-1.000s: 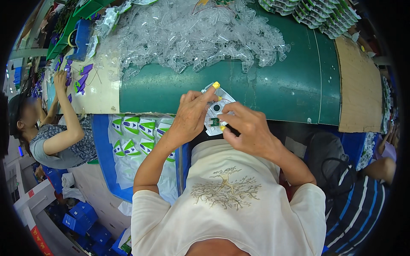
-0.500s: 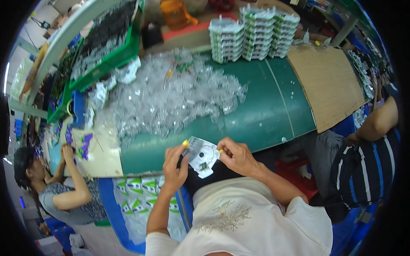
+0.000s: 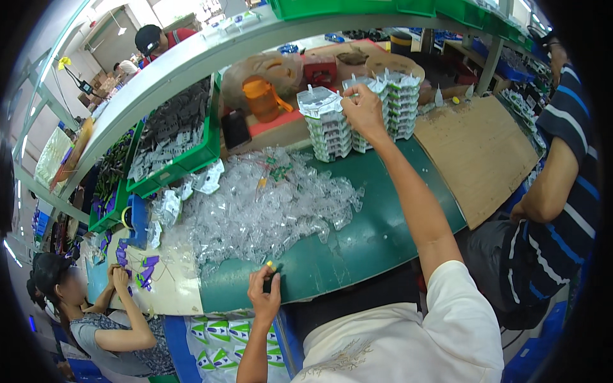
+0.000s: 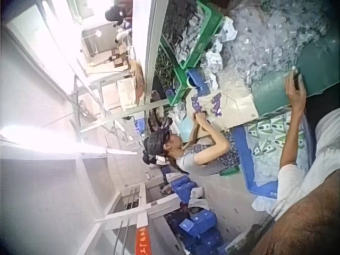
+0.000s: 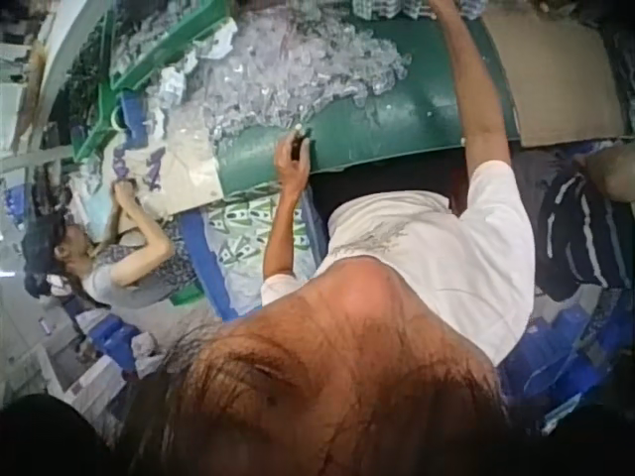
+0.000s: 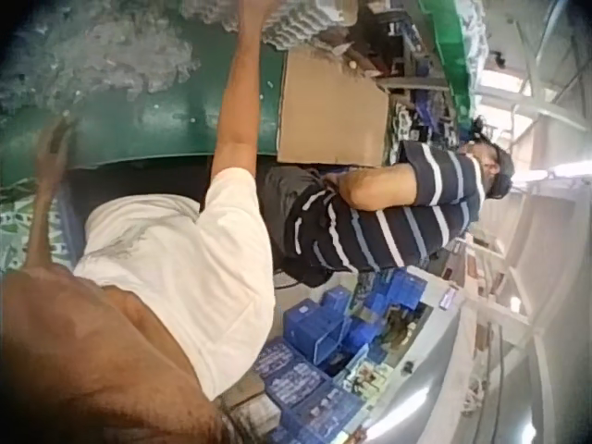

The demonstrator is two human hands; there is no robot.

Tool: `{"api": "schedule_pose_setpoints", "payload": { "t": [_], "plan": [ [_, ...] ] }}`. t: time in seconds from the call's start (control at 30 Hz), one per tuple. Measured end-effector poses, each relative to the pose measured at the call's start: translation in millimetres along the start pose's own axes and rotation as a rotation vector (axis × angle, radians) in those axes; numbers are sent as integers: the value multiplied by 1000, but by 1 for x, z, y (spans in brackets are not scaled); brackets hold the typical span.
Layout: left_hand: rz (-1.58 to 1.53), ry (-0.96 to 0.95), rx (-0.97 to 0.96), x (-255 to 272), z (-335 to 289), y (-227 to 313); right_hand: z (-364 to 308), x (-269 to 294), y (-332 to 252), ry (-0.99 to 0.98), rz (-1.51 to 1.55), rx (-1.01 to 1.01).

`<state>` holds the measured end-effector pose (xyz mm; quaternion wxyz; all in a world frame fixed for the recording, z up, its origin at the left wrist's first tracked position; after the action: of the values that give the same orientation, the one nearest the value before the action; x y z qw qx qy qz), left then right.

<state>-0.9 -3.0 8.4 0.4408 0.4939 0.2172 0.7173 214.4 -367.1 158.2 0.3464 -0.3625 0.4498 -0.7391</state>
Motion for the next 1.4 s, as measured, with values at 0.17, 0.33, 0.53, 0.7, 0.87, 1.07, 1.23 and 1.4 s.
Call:
{"api": "schedule_pose_setpoints", "payload": {
  "t": [0.17, 0.33, 0.53, 0.7, 0.87, 1.07, 1.23, 1.4],
  "plan": [
    [38, 3, -8, -3, 0, -1, 17, -19, 31, 89, -109, 43],
    [48, 6, 7, -4, -1, 3, 14, -24, 44, 216, -78, 163],
    [82, -2, 3, -6, 5, 6, -18, -44, 8, 86, -111, 348],
    [97, 6, -39, -9, 7, 1, -48, -112, -1, -485, -188, 496],
    [107, 35, -35, -6, 6, 11, -55, -166, 26, -797, -401, 635],
    [107, 52, -60, -7, 1, 9, -52, -170, 19, -981, -502, 654],
    [105, 60, -77, -4, 0, 11, -52, -172, 18, -1038, -394, 571],
    [96, 62, -69, -4, -1, 12, -56, -173, 25, -1018, -468, 656]
  ]
}}
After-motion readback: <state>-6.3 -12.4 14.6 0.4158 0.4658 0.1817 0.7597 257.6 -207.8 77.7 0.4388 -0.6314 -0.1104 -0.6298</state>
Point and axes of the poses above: each hand's wrist, its own z-axis towards the middle knuckle, its own x-axis out of the back of the hand, y = z × x, the point moved 1 cm from there along z, towards the middle knuckle, and after that the axes turned 3 degrees about -y, right-handed, at the moved point
